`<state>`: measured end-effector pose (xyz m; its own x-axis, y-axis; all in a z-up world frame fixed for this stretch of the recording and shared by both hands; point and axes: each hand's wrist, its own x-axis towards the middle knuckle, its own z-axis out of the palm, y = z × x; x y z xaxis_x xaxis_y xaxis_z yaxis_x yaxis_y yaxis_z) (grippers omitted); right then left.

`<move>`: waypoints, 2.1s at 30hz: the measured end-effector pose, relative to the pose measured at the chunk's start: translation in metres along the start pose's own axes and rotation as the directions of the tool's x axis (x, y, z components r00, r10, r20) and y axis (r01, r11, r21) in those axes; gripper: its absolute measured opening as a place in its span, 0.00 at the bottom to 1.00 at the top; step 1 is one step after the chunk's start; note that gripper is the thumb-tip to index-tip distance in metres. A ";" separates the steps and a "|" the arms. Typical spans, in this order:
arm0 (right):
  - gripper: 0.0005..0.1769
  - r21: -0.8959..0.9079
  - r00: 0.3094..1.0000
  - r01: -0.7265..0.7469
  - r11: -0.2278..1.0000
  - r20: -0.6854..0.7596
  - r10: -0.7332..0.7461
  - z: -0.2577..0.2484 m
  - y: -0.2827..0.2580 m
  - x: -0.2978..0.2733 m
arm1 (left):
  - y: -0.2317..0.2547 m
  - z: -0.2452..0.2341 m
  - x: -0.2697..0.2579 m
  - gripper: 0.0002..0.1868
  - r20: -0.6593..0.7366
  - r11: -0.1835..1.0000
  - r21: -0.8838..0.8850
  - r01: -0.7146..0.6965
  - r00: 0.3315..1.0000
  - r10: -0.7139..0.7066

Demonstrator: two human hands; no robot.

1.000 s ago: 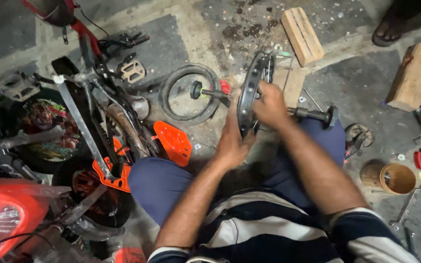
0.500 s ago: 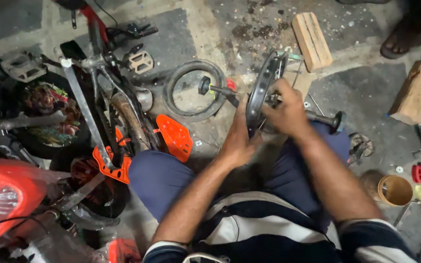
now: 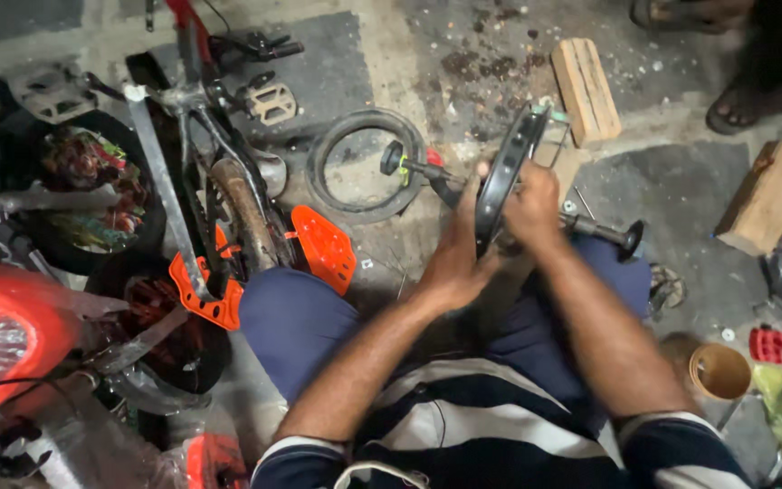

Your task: The person sits on the floor and uses a hammer to tap and adjust the rim of a bicycle wheel. The wheel is held in a stand or between the legs, and the person repeatedly strikes the rim to true it.

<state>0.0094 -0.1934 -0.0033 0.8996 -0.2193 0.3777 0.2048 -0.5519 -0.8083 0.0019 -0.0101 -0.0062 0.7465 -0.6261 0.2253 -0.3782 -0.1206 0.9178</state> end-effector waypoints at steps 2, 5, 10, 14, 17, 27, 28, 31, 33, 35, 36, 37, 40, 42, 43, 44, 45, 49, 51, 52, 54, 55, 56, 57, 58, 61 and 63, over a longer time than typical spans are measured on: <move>0.21 0.220 0.947 -0.017 0.975 0.315 -0.055 -0.025 -0.008 0.013 | 0.000 -0.002 -0.005 0.56 -0.009 0.999 0.028 -0.026 1.000 0.026; 0.20 0.361 0.801 -0.415 0.835 0.581 0.147 -0.059 -0.008 0.021 | -0.003 0.000 -0.007 0.54 0.008 0.999 0.032 0.028 1.000 -0.028; 0.18 -0.055 0.996 0.089 0.995 0.004 -0.088 -0.022 0.004 0.001 | -0.010 0.002 -0.004 0.54 -0.022 0.997 0.060 -0.051 0.998 0.052; 0.16 -0.505 0.919 0.207 0.838 -0.193 -0.343 0.007 0.008 -0.022 | -0.019 0.010 -0.012 0.54 -0.020 0.998 0.055 -0.028 0.999 0.029; 0.15 -0.312 0.947 0.213 0.926 -0.165 -0.274 -0.004 0.008 -0.020 | -0.020 0.010 -0.006 0.55 -0.021 0.995 0.096 -0.020 1.000 0.022; 0.25 0.499 0.869 -0.438 0.748 0.449 0.209 -0.061 0.022 0.011 | -0.005 0.000 -0.007 0.54 0.011 1.000 0.013 -0.020 1.000 0.020; 0.24 0.471 0.845 -0.460 0.752 0.491 0.210 -0.061 0.015 0.017 | -0.005 -0.001 -0.006 0.54 0.015 0.999 0.031 -0.015 1.000 0.015; 0.20 0.260 0.899 -0.343 0.903 0.370 0.235 -0.048 -0.013 0.012 | -0.006 -0.001 -0.005 0.57 0.033 0.998 0.058 -0.005 0.999 0.003; 0.16 -0.189 0.996 -0.084 0.978 -0.039 0.078 -0.026 -0.026 -0.003 | -0.007 -0.004 -0.004 0.58 0.039 0.999 0.048 -0.016 0.999 0.014; 0.17 -0.275 0.956 0.173 0.946 -0.185 -0.228 -0.013 -0.025 -0.013 | -0.007 -0.003 -0.003 0.57 0.053 0.999 0.047 0.018 0.998 -0.021; 0.18 -0.330 0.896 0.284 0.900 -0.241 -0.372 -0.012 -0.021 -0.017 | -0.007 -0.003 -0.006 0.57 0.066 0.998 0.046 0.040 0.997 -0.043; 0.17 -0.258 0.968 0.179 0.949 -0.127 -0.217 -0.016 -0.015 -0.012 | -0.006 -0.005 -0.003 0.56 0.061 0.998 0.055 0.005 0.998 -0.009; 0.14 -0.240 0.985 0.029 0.970 0.174 0.014 -0.033 0.005 0.000 | -0.003 -0.005 -0.004 0.56 0.060 0.998 0.050 -0.032 0.998 0.029; 0.12 -0.381 0.958 0.243 0.892 0.237 -0.159 -0.028 0.012 0.007 | -0.002 -0.005 0.000 0.58 0.058 1.000 0.025 0.003 0.998 -0.005; 0.11 -0.410 0.963 0.269 0.871 0.117 -0.242 -0.019 0.013 0.005 | 0.000 -0.004 0.000 0.57 0.057 0.999 0.045 0.027 0.998 -0.029; 0.10 -0.443 0.946 0.290 0.849 -0.002 -0.324 -0.005 0.012 -0.001 | 0.000 -0.002 -0.001 0.57 0.056 0.997 0.065 0.050 0.997 -0.054; 0.10 -0.475 0.907 0.309 0.824 -0.112 -0.405 0.006 0.012 -0.007 | 0.001 0.000 -0.002 0.56 0.050 0.993 0.084 0.077 0.995 -0.081; 0.14 -0.265 0.975 0.189 0.945 -0.061 -0.212 0.011 0.005 -0.011 | 0.001 -0.005 -0.002 0.57 0.055 0.995 0.060 0.085 0.995 -0.088; 0.21 -0.085 0.967 -0.087 0.993 0.231 0.105 -0.022 0.005 0.006 | 0.001 -0.010 -0.001 0.58 0.086 0.996 0.051 0.080 0.993 -0.084; 0.21 0.043 0.921 -0.209 0.977 0.346 0.181 -0.039 0.004 0.016 | 0.001 -0.010 0.001 0.57 0.082 0.997 0.050 0.058 0.995 -0.062; 0.20 0.240 0.761 -0.488 0.840 0.587 0.274 -0.061 0.004 0.023 | 0.001 -0.009 -0.002 0.57 0.078 0.998 0.049 0.033 0.996 -0.036; 0.20 0.290 0.802 -0.438 0.851 0.554 0.224 -0.065 0.003 0.018 | 0.001 -0.008 -0.004 0.57 0.079 0.998 0.054 0.044 0.996 -0.049; 0.20 0.338 0.839 -0.386 0.858 0.516 0.174 -0.063 0.002 0.014 | 0.001 -0.007 -0.005 0.57 0.080 0.997 0.059 0.056 0.995 -0.061; 0.20 0.384 0.871 -0.325 0.864 0.477 0.116 -0.055 0.001 0.011 | 0.000 -0.007 -0.005 0.57 0.074 0.996 0.068 0.065 0.995 -0.070; 0.18 0.231 0.958 -0.167 0.958 0.269 0.103 -0.042 0.000 0.007 | 0.000 -0.007 -0.005 0.57 0.065 0.997 0.060 0.053 0.996 -0.057; 0.14 -0.287 0.965 0.112 0.951 -0.198 -0.173 0.000 -0.001 -0.008 | -0.003 -0.004 -0.007 0.56 0.033 0.998 0.060 0.034 0.999 -0.036; 0.16 -0.491 0.880 0.211 0.845 -0.280 -0.383 0.014 0.001 -0.015 | -0.005 0.001 -0.007 0.55 0.012 0.995 0.096 0.037 0.999 -0.039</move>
<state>0.0019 -0.1796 -0.0164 0.6055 -0.2074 0.7683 0.1735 -0.9078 -0.3818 -0.0023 -0.0058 -0.0125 0.7538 -0.6303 0.1858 -0.4011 -0.2173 0.8899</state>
